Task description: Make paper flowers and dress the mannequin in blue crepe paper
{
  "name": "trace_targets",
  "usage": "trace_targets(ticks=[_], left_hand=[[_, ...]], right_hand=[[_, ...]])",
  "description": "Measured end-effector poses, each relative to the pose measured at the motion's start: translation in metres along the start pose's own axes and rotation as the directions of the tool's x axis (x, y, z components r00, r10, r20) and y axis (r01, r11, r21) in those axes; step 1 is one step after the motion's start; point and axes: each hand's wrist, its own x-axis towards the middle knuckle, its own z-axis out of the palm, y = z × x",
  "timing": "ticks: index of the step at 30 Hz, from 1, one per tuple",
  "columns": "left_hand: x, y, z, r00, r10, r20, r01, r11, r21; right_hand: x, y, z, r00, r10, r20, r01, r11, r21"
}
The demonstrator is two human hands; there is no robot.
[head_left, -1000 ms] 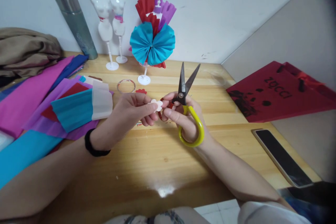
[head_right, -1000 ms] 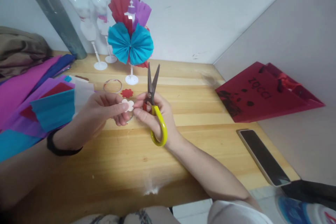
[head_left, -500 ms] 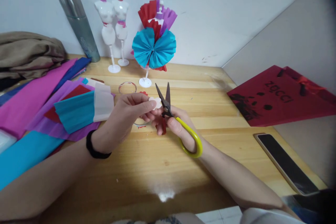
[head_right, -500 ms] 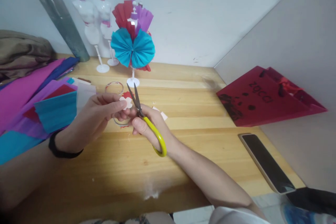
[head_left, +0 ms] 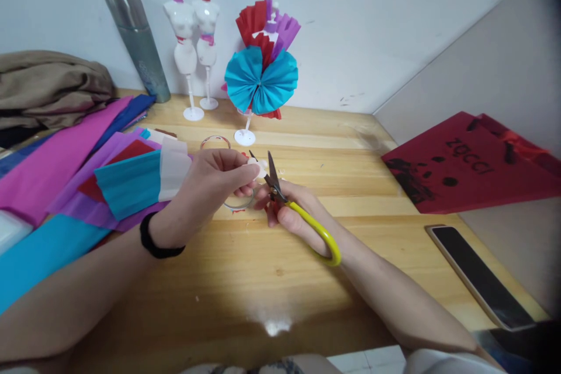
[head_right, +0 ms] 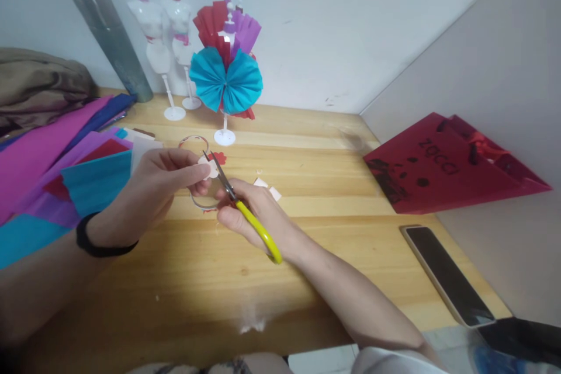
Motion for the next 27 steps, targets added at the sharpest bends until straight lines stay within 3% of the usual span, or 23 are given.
trace_targets(ticks=[8,16,27], left_hand=[[0.000,0.007,0.001,0.999,-0.048,-0.025,0.050,0.997,0.058],[0.001,0.005,-0.001,0.998,-0.063,-0.020,0.063,0.998,0.027],[0.001,0.005,-0.002,0.999,-0.047,-0.018,0.049,0.996,0.070]], right_hand=[[-0.001,-0.003,-0.002,0.999,0.031,-0.015,-0.032,0.996,-0.077],[0.002,0.007,-0.006,1.000,-0.015,0.015,0.017,0.986,-0.163],[0.002,0.006,-0.004,1.000,-0.016,-0.001,0.015,0.995,-0.100]])
